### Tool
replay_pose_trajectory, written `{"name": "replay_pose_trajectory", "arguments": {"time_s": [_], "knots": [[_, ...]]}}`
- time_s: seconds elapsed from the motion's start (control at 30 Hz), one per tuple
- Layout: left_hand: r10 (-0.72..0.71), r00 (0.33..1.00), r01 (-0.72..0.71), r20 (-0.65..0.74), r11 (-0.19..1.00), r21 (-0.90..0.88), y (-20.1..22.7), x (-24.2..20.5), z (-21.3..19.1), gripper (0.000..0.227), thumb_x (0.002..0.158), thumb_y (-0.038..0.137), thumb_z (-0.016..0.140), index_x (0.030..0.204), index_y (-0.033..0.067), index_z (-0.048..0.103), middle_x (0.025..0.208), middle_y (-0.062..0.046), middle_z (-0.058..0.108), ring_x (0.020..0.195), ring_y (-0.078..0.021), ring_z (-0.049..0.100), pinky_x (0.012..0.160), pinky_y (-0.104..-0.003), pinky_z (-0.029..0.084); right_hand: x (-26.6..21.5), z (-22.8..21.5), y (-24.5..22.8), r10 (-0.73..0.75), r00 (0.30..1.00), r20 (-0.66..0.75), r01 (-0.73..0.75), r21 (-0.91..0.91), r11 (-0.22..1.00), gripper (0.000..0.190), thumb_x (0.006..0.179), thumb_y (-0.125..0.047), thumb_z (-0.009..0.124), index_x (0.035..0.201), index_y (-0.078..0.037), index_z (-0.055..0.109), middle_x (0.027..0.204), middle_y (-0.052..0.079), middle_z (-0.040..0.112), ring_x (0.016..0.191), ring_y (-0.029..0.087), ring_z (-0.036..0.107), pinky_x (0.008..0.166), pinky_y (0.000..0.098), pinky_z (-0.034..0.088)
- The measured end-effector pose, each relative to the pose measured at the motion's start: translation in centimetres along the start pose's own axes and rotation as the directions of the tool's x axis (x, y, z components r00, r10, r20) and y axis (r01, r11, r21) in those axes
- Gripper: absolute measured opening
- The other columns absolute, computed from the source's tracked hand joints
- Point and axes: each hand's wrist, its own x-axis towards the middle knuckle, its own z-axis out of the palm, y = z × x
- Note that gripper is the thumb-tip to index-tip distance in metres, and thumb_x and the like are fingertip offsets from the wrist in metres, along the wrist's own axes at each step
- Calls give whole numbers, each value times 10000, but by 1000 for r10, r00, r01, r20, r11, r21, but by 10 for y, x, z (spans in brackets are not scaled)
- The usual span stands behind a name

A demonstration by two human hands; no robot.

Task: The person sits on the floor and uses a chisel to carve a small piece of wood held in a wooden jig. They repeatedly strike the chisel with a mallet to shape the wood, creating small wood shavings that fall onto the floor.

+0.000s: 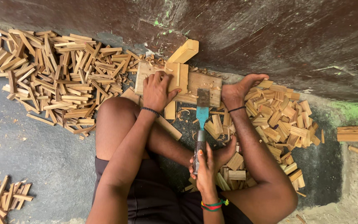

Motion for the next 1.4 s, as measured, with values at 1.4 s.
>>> {"name": "replay_pose_trajectory", "arguments": {"time_s": [1.4], "knots": [[499,860,-349,110,731,-586,69,-16,-8,328,944,370,706,754,103,717,657,-108,662,618,-332,659,574,-462,510,-51,26,-29,80,979,188,-87,28,996,648,1020,-340,473,1628,-290,253,768,108,608,426,124,547,301,216,367]]}}
